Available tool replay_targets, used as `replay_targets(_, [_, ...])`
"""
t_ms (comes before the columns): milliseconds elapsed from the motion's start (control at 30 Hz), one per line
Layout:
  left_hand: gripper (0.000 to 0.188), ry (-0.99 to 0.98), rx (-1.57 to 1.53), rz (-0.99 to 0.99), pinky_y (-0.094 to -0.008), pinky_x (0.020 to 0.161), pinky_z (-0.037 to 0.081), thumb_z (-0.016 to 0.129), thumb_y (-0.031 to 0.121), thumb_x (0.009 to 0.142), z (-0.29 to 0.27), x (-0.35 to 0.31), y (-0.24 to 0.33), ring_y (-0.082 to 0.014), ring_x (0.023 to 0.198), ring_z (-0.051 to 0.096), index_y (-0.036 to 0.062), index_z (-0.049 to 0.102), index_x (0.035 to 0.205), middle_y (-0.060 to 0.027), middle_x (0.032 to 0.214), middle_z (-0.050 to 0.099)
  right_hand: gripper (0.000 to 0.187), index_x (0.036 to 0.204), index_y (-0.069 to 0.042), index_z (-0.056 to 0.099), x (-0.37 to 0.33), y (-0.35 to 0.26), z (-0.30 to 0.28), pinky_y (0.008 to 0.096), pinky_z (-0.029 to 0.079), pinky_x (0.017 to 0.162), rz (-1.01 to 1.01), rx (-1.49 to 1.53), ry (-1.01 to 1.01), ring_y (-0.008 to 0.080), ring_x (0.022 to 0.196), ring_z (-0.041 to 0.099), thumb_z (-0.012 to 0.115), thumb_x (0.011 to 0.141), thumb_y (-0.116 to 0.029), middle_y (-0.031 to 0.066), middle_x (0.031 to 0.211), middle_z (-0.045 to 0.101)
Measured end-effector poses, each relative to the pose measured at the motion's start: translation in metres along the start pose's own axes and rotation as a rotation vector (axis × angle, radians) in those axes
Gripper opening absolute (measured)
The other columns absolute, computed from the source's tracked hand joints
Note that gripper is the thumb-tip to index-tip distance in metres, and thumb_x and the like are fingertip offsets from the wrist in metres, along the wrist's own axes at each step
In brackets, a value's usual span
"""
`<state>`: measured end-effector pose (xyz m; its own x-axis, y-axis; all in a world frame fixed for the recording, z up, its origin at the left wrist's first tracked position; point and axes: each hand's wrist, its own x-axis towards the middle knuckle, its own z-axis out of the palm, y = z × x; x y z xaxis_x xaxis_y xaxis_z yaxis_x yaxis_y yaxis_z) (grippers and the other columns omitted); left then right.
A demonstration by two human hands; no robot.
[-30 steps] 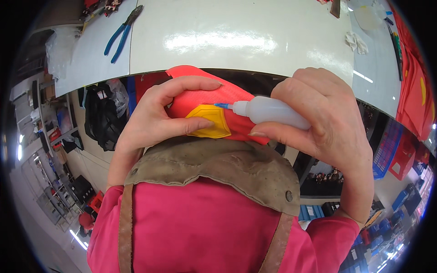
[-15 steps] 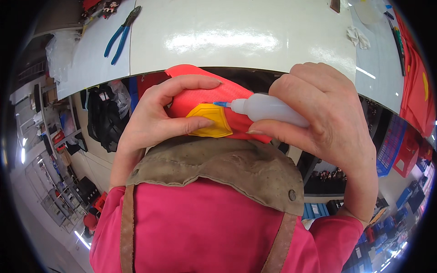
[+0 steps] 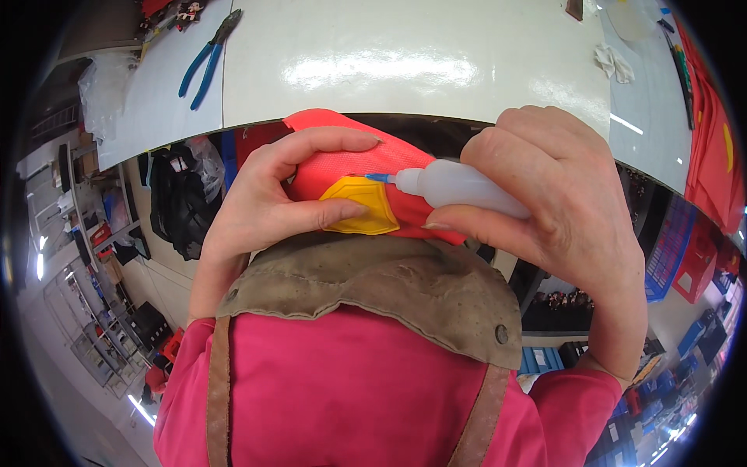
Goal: Applying glue and folding red fabric capes with yellow patches for toy assembly.
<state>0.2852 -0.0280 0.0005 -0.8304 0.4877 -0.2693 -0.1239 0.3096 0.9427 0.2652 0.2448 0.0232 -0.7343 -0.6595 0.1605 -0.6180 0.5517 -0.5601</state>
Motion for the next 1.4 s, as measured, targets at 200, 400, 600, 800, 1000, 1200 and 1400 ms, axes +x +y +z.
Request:
replay_targets(200, [0.049, 0.004, -0.006, 0.005, -0.0319, 0.094, 0.051, 0.076, 0.009, 0.075, 0.001, -0.001, -0.001, -0.0201, 0.104, 0.065, 0.0055, 0.062, 0.122, -0.0108, 0.115, 0.067, 0.045, 0.084, -0.007, 0.063, -0.001, 0.000, -0.001, 0.0356, 0.040, 0.057, 0.001, 0.000, 0.000, 0.0248, 0.064, 0.052, 0.085, 0.058, -0.035, 0.0062, 0.069, 0.054])
replay_targets(400, [0.049, -0.003, -0.016, -0.017, -0.0311, 0.094, 0.050, 0.076, 0.008, 0.076, 0.001, -0.001, 0.001, -0.0190, 0.105, 0.065, 0.0046, 0.062, 0.123, -0.0107, 0.116, 0.067, 0.045, 0.085, -0.007, 0.063, -0.004, 0.002, -0.002, 0.0356, 0.040, 0.057, 0.004, -0.002, 0.007, 0.0250, 0.064, 0.052, 0.085, 0.058, -0.035, 0.0062, 0.069, 0.054])
replay_targets(600, [0.049, -0.006, 0.016, -0.008, -0.0307, 0.094, 0.050, 0.075, 0.008, 0.076, 0.001, -0.001, 0.002, -0.0182, 0.105, 0.064, 0.0035, 0.062, 0.123, -0.0108, 0.116, 0.067, 0.044, 0.085, -0.007, 0.063, -0.010, 0.002, -0.004, 0.0355, 0.040, 0.057, 0.028, 0.006, 0.009, 0.0253, 0.065, 0.052, 0.085, 0.059, -0.035, 0.0064, 0.070, 0.054])
replay_targets(800, [0.049, -0.008, 0.016, -0.023, -0.0306, 0.095, 0.050, 0.075, 0.008, 0.076, 0.001, 0.000, 0.001, -0.0183, 0.107, 0.063, 0.0030, 0.061, 0.123, -0.0104, 0.118, 0.066, 0.044, 0.085, -0.007, 0.063, -0.015, 0.004, -0.003, 0.0354, 0.040, 0.058, 0.038, 0.003, 0.015, 0.0251, 0.065, 0.052, 0.085, 0.059, -0.034, 0.0065, 0.071, 0.054])
replay_targets(1000, [0.048, 0.029, -0.039, -0.050, -0.0304, 0.094, 0.050, 0.076, 0.009, 0.076, 0.001, 0.000, 0.001, -0.0170, 0.106, 0.063, 0.0034, 0.062, 0.122, -0.0094, 0.117, 0.065, 0.043, 0.086, -0.006, 0.064, -0.011, 0.007, -0.003, 0.0346, 0.040, 0.058, 0.023, 0.041, 0.031, 0.0248, 0.064, 0.052, 0.085, 0.059, -0.031, 0.0068, 0.070, 0.054])
replay_targets(1200, [0.049, 0.093, -0.053, -0.039, -0.0295, 0.095, 0.050, 0.077, 0.008, 0.076, -0.007, 0.003, 0.000, -0.0141, 0.106, 0.061, 0.0018, 0.061, 0.122, -0.0074, 0.115, 0.065, 0.041, 0.091, -0.004, 0.065, -0.017, 0.013, -0.007, 0.0318, 0.042, 0.059, 0.071, 0.193, 0.195, 0.0213, 0.066, 0.056, 0.086, 0.063, -0.026, 0.0066, 0.074, 0.058])
replay_targets(1400, [0.057, 0.129, -0.191, -0.065, -0.0311, 0.100, 0.046, 0.082, 0.004, 0.073, -0.010, 0.010, 0.012, -0.0174, 0.114, 0.058, 0.0018, 0.059, 0.126, -0.0080, 0.123, 0.061, 0.037, 0.114, 0.002, 0.057, -0.059, 0.047, -0.014, 0.0276, 0.045, 0.081, 0.171, 0.494, 0.448, 0.0127, 0.097, 0.057, 0.069, 0.090, -0.023, 0.0074, 0.108, 0.061])
